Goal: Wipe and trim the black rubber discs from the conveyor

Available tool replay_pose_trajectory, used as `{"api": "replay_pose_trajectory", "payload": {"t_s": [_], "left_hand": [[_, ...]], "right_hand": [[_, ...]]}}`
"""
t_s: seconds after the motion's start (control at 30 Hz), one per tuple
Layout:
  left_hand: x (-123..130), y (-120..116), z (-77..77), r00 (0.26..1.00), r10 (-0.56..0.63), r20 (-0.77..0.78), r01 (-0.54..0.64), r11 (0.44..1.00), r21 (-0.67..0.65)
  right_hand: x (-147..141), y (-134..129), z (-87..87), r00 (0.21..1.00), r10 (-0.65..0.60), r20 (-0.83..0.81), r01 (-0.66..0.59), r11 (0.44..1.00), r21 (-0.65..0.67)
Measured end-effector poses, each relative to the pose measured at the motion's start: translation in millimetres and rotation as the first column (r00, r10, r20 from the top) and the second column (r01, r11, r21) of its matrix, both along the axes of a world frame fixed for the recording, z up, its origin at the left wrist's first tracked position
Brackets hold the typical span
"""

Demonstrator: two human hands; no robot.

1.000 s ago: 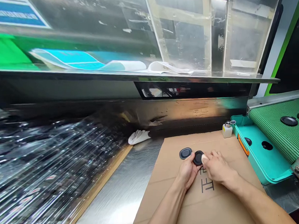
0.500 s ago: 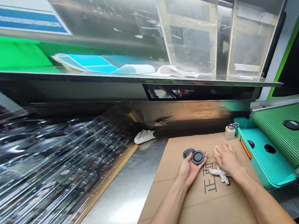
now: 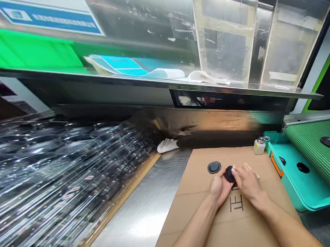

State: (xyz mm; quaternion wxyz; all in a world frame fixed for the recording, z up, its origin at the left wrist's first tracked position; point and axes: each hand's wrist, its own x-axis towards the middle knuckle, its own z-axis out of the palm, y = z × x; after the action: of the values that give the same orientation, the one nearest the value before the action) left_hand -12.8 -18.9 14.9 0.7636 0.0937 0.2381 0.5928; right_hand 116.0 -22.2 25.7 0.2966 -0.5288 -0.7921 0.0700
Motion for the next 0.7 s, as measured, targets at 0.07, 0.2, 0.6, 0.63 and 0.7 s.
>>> {"api": "replay_pose_trajectory", "payload": {"t_s": [0.07,0.2,0.6,0.63,0.7], "left_hand": [[2.3,-1.5,-1.2,1.000,-0.012,0.013,0.013,1.000,-0.023],[-4.2,-1.2,-2.1,0.999,-0.036,0.015,0.037,0.997,-0.069],[-4.5,-1.5,-2.6,0.995,-0.052,-0.088,0.048,0.998,-0.050],[-6.9,-1.3,-1.0,0.994,-0.047,-0.100,0.042,0.998,-0.051],[-12.5,-0.7,2.8,0.994,-0.034,-0.104,0.028,0.998,-0.055]], "right_hand": [[-13.2,-6.0,-6.1,0.998,0.061,-0.018,-0.061,0.997,0.038],[-17.9,-10.5,-4.7,0.981,0.161,0.108,-0.166,0.985,0.039],[-3.2,5.2,6.4,0.956,-0.133,0.263,0.126,0.991,0.042],[4.3,7.0,10.1,0.951,-0.183,0.251,0.190,0.982,-0.004],[19.6,8.2,17.4,0.957,-0.167,0.235,0.200,0.972,-0.121]]}}
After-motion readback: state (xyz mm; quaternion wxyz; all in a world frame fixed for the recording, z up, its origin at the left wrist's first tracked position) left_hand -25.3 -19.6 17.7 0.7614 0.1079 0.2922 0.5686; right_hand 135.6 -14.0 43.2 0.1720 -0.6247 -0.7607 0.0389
